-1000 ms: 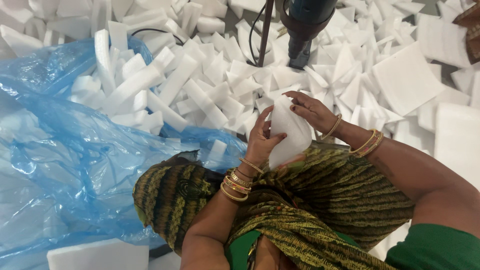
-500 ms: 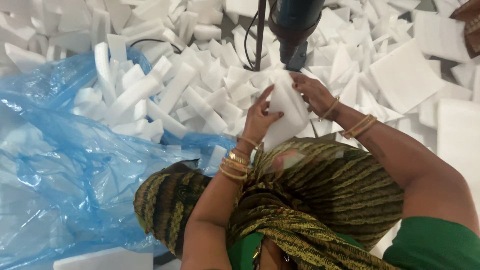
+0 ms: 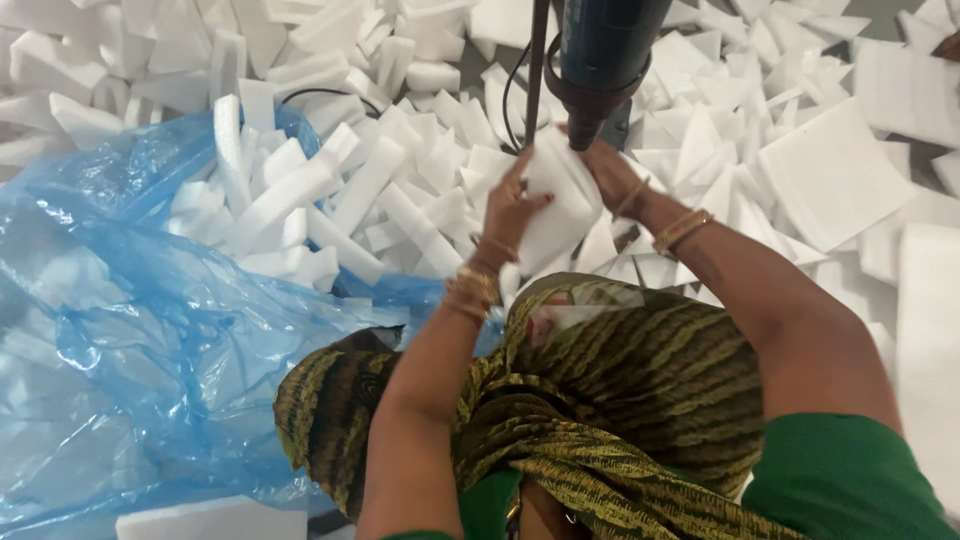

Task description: The person sits on the floor and uses a hot wire cutter to slice white foam blocks into smaller rectangular pieces. They pick up a block, position it under the cutter, and slice it, then place the cut pieces aside.

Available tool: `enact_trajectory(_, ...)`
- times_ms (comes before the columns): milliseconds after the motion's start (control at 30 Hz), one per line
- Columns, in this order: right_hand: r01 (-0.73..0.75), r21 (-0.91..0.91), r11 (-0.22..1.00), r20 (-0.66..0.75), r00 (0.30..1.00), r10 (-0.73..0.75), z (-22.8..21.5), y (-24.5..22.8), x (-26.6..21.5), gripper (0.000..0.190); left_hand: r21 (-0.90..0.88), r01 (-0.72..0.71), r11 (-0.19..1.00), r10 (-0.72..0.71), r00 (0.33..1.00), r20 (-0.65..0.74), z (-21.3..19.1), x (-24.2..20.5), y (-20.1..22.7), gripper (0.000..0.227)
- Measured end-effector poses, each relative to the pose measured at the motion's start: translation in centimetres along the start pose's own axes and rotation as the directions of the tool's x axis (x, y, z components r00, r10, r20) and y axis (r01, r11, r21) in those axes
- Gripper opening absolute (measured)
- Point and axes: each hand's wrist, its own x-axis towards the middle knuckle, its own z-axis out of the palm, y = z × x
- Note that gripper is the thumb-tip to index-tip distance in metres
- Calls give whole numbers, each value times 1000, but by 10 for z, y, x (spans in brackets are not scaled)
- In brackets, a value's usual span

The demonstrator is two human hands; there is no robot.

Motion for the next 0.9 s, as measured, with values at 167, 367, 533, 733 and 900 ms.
enact_trajectory(167, -563, 478, 674, 227, 821, 524, 38, -49, -55, 53, -70, 381, 922, -386, 918, -90, 37, -83, 34, 84)
enact_trajectory(367, -547, 382, 745, 253, 837, 485, 40, -95, -70, 50, -267, 457, 848, -487, 872, -55, 50, -118, 78, 82)
enact_trajectory(533, -523, 419, 742, 254, 852, 458, 37, -120, -65, 49, -313, 360, 879, -385, 923, -20, 52, -123, 96, 80)
enact_trajectory(733, -588, 467, 661, 307, 809, 502, 35, -135, -55, 48, -434, 376, 819, -417, 909, 0, 43, -125, 103, 58)
enact_trajectory(900, -448, 272, 851, 250, 887, 387, 22, -127, -47, 41, -417, 331, 846, -362, 932, 4, 24, -122, 97, 49)
